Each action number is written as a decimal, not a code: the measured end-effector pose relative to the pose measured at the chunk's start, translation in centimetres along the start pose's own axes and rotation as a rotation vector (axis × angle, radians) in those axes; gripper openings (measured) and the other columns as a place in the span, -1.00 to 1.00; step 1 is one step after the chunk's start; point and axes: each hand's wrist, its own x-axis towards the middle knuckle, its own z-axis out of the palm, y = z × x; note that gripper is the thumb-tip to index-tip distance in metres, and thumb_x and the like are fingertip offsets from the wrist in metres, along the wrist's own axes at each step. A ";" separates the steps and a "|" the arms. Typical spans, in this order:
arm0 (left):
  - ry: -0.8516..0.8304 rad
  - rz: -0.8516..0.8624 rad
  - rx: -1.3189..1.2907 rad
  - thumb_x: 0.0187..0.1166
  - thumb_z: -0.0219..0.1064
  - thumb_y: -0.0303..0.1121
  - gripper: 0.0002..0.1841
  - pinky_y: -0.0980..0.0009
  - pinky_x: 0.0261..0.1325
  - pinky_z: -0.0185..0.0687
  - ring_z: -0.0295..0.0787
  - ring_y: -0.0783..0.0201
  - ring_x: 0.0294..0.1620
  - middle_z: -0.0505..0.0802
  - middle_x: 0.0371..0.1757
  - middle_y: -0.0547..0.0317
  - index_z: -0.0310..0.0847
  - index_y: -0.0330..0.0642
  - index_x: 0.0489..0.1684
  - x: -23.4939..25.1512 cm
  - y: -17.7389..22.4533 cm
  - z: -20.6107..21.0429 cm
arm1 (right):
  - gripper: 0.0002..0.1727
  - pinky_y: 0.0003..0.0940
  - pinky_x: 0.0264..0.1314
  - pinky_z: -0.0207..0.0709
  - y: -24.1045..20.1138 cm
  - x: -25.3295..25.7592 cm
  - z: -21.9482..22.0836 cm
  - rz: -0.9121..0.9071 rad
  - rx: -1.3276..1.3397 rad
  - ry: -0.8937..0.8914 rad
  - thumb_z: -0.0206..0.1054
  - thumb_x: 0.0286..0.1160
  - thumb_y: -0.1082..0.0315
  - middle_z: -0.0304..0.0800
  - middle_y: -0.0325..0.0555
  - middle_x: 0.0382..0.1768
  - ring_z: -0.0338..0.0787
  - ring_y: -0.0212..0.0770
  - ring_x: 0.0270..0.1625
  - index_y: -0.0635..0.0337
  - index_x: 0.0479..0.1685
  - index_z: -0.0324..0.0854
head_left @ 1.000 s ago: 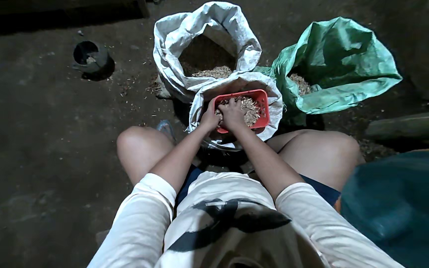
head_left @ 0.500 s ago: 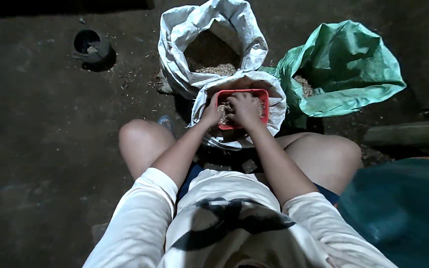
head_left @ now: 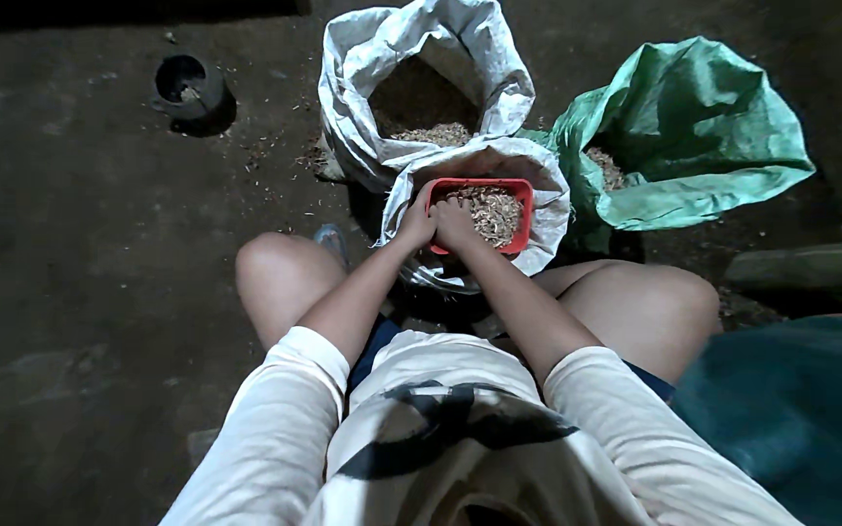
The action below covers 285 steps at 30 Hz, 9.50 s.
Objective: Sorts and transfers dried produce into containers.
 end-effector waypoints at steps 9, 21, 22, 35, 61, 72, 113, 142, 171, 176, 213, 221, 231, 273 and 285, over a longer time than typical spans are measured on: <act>-0.043 -0.072 -0.022 0.65 0.24 -0.50 -0.19 -0.23 0.50 0.47 0.57 -0.16 0.55 0.57 0.59 -0.25 -0.07 0.13 0.92 0.1 0.4 0.1 | -0.46 0.57 0.45 0.32 2.0 -0.5 -0.1 -0.134 0.004 -0.042 0.61 0.33 0.33 0.54 0.19 0.56 0.48 0.38 0.60 0.17 0.37 0.70; -0.120 -0.094 -0.222 0.62 0.28 -0.48 -0.10 -0.15 0.38 0.61 0.65 -0.12 0.44 0.56 0.58 -0.25 -0.26 0.11 0.93 0.3 0.6 0.6 | -0.56 0.49 0.45 0.41 5.0 -1.5 -3.7 -0.258 -0.074 -0.080 0.48 0.42 0.50 0.63 0.32 0.44 0.54 0.50 0.50 0.08 0.33 0.76; -0.115 -0.093 -0.222 0.58 0.24 -0.54 -0.08 -0.16 0.37 0.61 0.64 -0.13 0.45 0.55 0.59 -0.25 -0.27 0.14 0.93 0.4 0.5 0.5 | -0.56 0.49 0.44 0.42 5.1 -1.7 -4.5 -0.259 -0.046 -0.079 0.49 0.39 0.53 0.62 0.32 0.44 0.53 0.51 0.49 0.08 0.31 0.77; -0.057 -0.076 -0.095 0.59 0.27 -0.51 -0.04 -0.23 0.49 0.49 0.53 -0.18 0.58 0.50 0.65 -0.27 -0.35 0.15 0.95 0.2 0.6 -0.1 | -0.43 0.49 0.34 0.52 6.7 -5.4 -7.4 -0.105 0.113 0.119 0.68 0.24 0.39 0.52 0.34 0.52 0.52 0.52 0.50 0.02 0.35 0.74; -0.003 -0.080 -0.017 0.58 0.26 -0.57 -0.07 -0.29 0.48 0.46 0.53 -0.26 0.57 0.53 0.62 -0.31 -0.23 0.15 0.95 -0.2 1.1 0.6 | -0.15 0.52 0.34 0.52 5.2 -4.0 -2.6 0.347 0.352 0.143 0.67 0.03 0.57 0.28 0.60 0.60 0.47 0.63 0.51 0.06 0.55 0.58; 0.028 -0.066 -0.051 0.56 0.23 -0.61 -0.09 -0.28 0.50 0.46 0.51 -0.23 0.60 0.51 0.65 -0.27 -0.17 0.13 0.94 -0.4 1.0 1.3 | 0.36 0.52 0.58 0.30 7.0 -4.5 -1.6 0.577 0.642 0.138 0.78 0.09 -0.09 0.11 0.63 0.70 0.26 0.63 0.68 0.26 0.89 -0.05; -0.056 -0.108 0.018 0.54 0.24 -0.62 -0.03 -0.31 0.46 0.47 0.54 -0.27 0.56 0.52 0.63 -0.31 -0.26 0.19 0.95 -0.2 0.5 0.2 | -0.31 0.34 0.55 0.43 6.6 -2.5 -0.6 0.378 0.946 0.159 0.57 0.46 0.16 0.61 0.39 0.44 0.61 0.27 0.52 0.27 0.54 0.47; -0.008 -0.113 -0.015 0.58 0.23 -0.59 -0.08 -0.32 0.39 0.52 0.61 -0.30 0.47 0.59 0.54 -0.35 -0.21 0.19 0.94 -0.5 1.9 0.6 | -0.17 0.52 0.54 0.35 8.9 -5.6 -2.4 0.509 0.578 0.027 0.02 0.81 -0.25 0.45 0.53 0.57 0.53 0.51 0.57 0.31 0.74 0.26; 0.043 -0.116 -0.070 0.57 0.21 -0.59 -0.10 -0.29 0.46 0.49 0.54 -0.22 0.56 0.53 0.63 -0.25 -0.18 0.17 0.94 -0.1 0.7 1.3 | 0.41 0.48 0.67 0.24 7.5 -4.8 0.1 0.366 0.747 -0.137 0.63 0.27 -0.21 0.26 0.55 0.69 0.38 0.47 0.69 0.28 0.93 -0.35; 0.103 -0.106 -0.087 0.54 0.21 -0.61 -0.13 -0.30 0.47 0.48 0.52 -0.22 0.57 0.54 0.62 -0.26 -0.07 0.12 0.91 0.0 -0.5 2.0 | 0.62 0.50 0.57 0.35 5.5 -3.3 0.8 0.400 0.696 -0.173 0.79 0.01 -0.14 0.42 0.55 0.59 0.51 0.48 0.60 0.22 0.94 -0.50; 0.018 -0.088 -0.019 0.55 0.24 -0.58 -0.05 -0.27 0.51 0.45 0.50 -0.22 0.60 0.49 0.66 -0.28 -0.28 0.10 0.95 0.7 0.5 0.6 | -0.23 0.44 0.36 0.52 4.1 -6.4 -5.9 0.307 0.454 0.232 0.74 0.18 0.23 0.43 0.36 0.58 0.57 0.46 0.46 -0.07 0.55 0.61; 0.037 -0.073 0.029 0.58 0.20 -0.62 -0.11 -0.27 0.44 0.49 0.58 -0.27 0.50 0.58 0.56 -0.34 -0.18 0.06 0.94 -0.8 1.9 0.8 | -0.13 0.86 0.37 0.14 -0.8 -2.2 -2.3 0.336 0.327 0.020 0.61 0.26 0.40 -0.20 0.51 0.85 -0.07 0.76 0.77 -0.26 0.70 0.42; -0.010 -0.025 0.064 0.59 0.20 -0.62 -0.12 -0.28 0.48 0.47 0.56 -0.24 0.55 0.54 0.63 -0.26 -0.13 0.13 0.93 -0.9 2.1 0.6 | -0.31 0.47 0.25 0.59 2.8 -1.6 -0.8 0.309 0.222 0.163 0.54 0.16 0.62 0.33 0.66 0.53 0.42 0.69 0.51 0.00 0.44 0.66; 0.011 -0.076 -0.041 0.55 0.22 -0.61 -0.07 -0.27 0.45 0.49 0.57 -0.24 0.54 0.53 0.61 -0.32 -0.24 0.13 0.95 0.1 1.3 0.3 | -0.29 0.45 0.41 0.50 6.0 -4.7 -2.8 0.236 0.429 0.181 0.66 0.15 0.49 0.43 0.46 0.53 0.54 0.51 0.48 0.06 0.46 0.64; -0.028 -0.040 -0.018 0.54 0.22 -0.62 -0.07 -0.28 0.44 0.52 0.58 -0.22 0.53 0.57 0.59 -0.25 -0.16 0.20 0.94 -0.3 1.6 1.2 | 0.12 0.38 0.60 0.37 8.9 -2.2 -2.4 0.607 0.860 0.130 0.53 0.37 -0.29 0.52 0.53 0.48 0.54 0.39 0.57 0.48 0.67 0.24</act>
